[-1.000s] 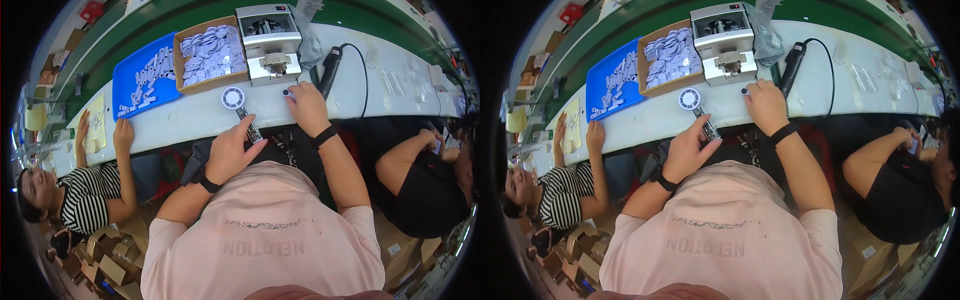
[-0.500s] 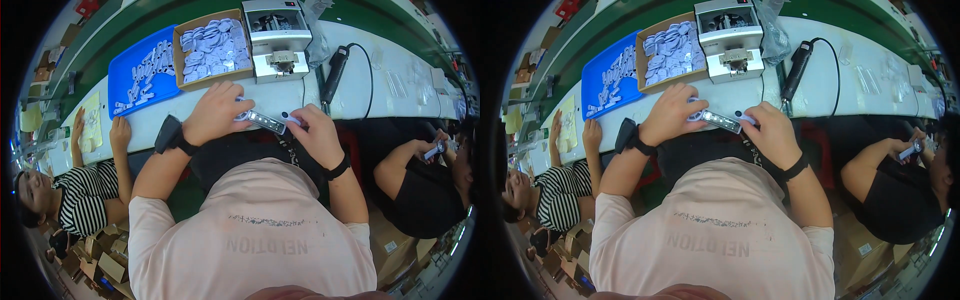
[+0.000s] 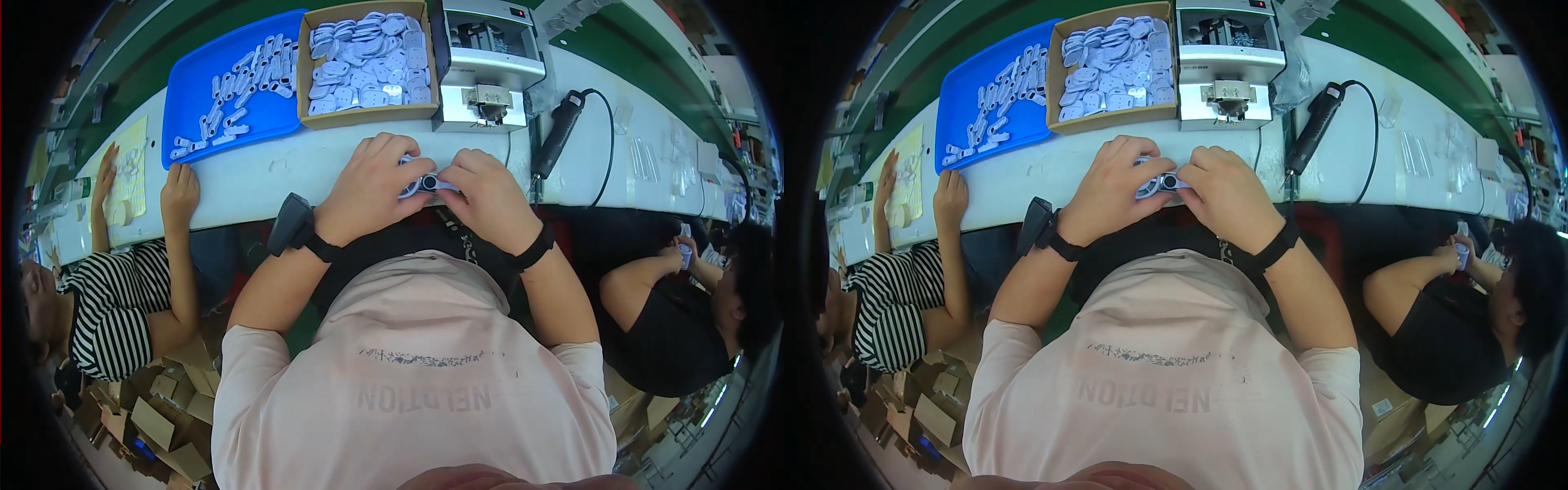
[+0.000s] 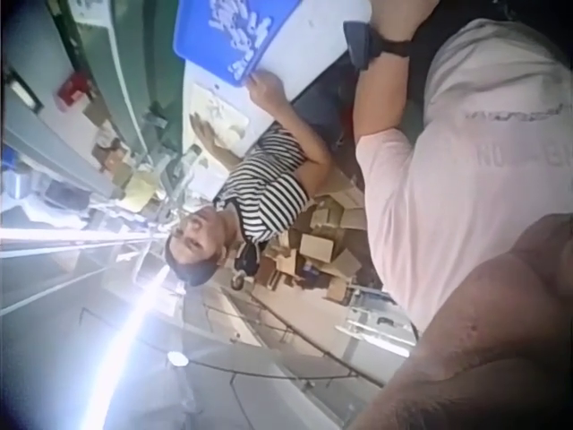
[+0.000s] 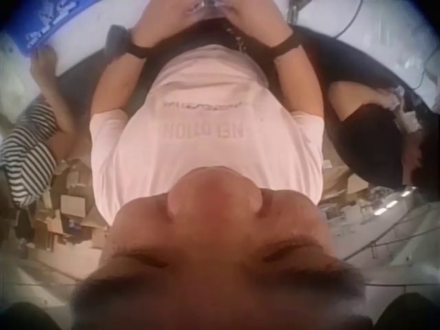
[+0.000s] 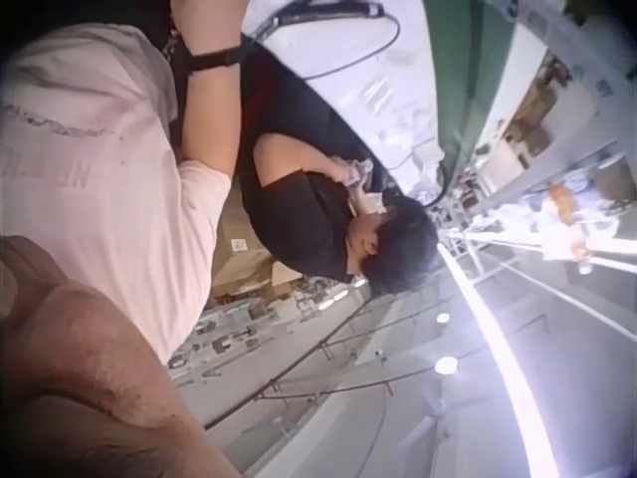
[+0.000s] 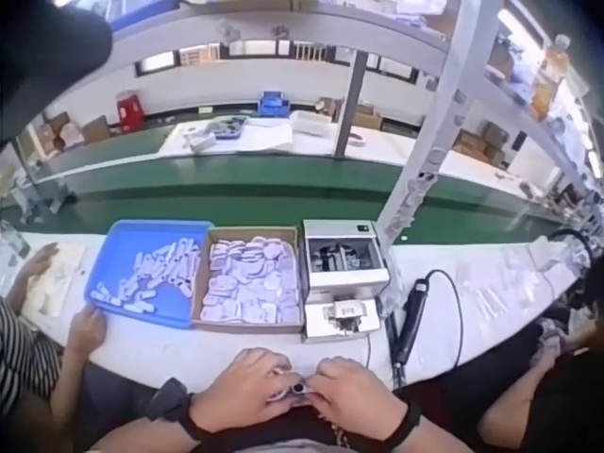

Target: Assembling small white components using a handheld tool on a production line.

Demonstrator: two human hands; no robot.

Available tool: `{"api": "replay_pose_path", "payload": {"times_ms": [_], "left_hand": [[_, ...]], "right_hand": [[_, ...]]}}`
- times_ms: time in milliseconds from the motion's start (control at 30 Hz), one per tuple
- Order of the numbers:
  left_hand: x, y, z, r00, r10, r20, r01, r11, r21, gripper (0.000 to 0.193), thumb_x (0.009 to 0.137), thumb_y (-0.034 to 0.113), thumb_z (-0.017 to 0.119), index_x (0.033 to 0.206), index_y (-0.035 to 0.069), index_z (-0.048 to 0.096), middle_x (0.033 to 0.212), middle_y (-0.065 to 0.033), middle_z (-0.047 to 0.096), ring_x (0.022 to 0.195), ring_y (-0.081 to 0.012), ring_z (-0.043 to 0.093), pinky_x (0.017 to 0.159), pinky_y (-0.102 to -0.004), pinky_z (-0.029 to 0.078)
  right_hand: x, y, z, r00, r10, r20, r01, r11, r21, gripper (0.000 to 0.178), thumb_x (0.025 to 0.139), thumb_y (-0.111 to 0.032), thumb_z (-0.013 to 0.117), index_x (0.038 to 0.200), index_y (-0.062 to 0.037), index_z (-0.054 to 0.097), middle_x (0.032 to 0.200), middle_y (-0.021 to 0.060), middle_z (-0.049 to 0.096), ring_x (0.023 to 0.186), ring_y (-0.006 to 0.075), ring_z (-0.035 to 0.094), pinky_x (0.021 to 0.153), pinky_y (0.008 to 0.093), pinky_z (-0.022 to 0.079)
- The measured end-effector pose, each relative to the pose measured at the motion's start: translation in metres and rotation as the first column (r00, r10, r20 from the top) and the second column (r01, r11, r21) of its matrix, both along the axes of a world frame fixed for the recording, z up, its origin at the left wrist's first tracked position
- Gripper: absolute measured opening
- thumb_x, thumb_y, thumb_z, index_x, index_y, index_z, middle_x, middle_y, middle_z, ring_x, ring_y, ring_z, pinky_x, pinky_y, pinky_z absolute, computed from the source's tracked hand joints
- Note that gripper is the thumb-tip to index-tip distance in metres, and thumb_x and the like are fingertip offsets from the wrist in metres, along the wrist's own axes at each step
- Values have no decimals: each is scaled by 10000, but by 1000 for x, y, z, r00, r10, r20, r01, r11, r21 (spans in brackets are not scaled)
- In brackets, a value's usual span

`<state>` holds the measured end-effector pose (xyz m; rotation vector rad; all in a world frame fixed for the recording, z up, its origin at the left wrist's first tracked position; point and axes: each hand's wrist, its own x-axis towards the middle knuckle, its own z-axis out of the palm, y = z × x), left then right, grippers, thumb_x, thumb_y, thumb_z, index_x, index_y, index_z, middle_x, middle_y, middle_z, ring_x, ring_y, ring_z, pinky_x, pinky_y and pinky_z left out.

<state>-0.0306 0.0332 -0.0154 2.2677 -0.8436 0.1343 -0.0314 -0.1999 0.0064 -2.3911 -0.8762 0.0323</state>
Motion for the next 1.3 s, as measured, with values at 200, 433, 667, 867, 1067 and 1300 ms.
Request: {"api": "replay_pose_path", "payload": {"times_ms": [200, 433, 667, 867, 1067, 1300], "left_hand": [[4, 2, -8, 996, -82, -23, 80, 995, -63, 314, 788, 132, 843, 1070, 80, 717, 1121, -95, 628, 1087, -330, 597, 947, -434, 492], [4, 0, -12, 990, -109, -91, 96, 986, -136, 269, 809, 66, 823, 1058, 50, 721, 1119, -100, 645, 1094, -330, 592, 949, -430, 502], [7, -1, -8, 979, -118, -169, 101, 989, -106, 249, 826, 65, 815, 1055, 40, 720, 1130, -95, 647, 1095, -328, 588, 950, -426, 500], [6, 2, -11, 978, -125, -170, 107, 988, -111, 245, 832, 68, 813, 1057, 39, 720, 1128, -96, 648, 1089, -326, 590, 953, -424, 499], [7, 1, -12, 983, -135, -124, 122, 986, -110, 259, 830, 61, 814, 1069, 38, 718, 1126, -105, 650, 1079, -335, 596, 945, -429, 504], [7, -3, -8, 989, -125, -75, 121, 991, -51, 278, 827, 61, 807, 1081, 35, 699, 1120, -110, 645, 1080, -343, 595, 943, -439, 503]], "right_hand": [[7, -1, 3, 996, 81, -48, -80, 997, 22, 154, 827, -67, 782, 956, -31, 706, 910, 116, 610, 880, 332, 621, 778, 444, 519], [5, -11, -1, 996, 63, -56, -61, 997, 46, 142, 849, -83, 782, 963, -23, 722, 924, 116, 623, 886, 328, 628, 781, 435, 529], [6, -18, -6, 995, 55, -82, -51, 998, 48, 126, 858, -126, 784, 908, -35, 710, 887, 99, 596, 888, 313, 619, 812, 435, 535], [6, -18, -17, 991, 131, -13, -130, 990, 52, 186, 859, -100, 796, 1010, -16, 727, 918, 111, 625, 879, 317, 630, 795, 412, 539], [3, -19, -30, 993, 104, 54, -109, 987, 118, 195, 856, -105, 801, 1012, -20, 720, 914, 98, 616, 855, 307, 614, 788, 411, 532], [7, -23, -26, 991, 127, 48, -133, 979, 151, 205, 857, -93, 795, 1034, -25, 716, 885, 94, 598, 829, 298, 600, 761, 410, 524]]}}
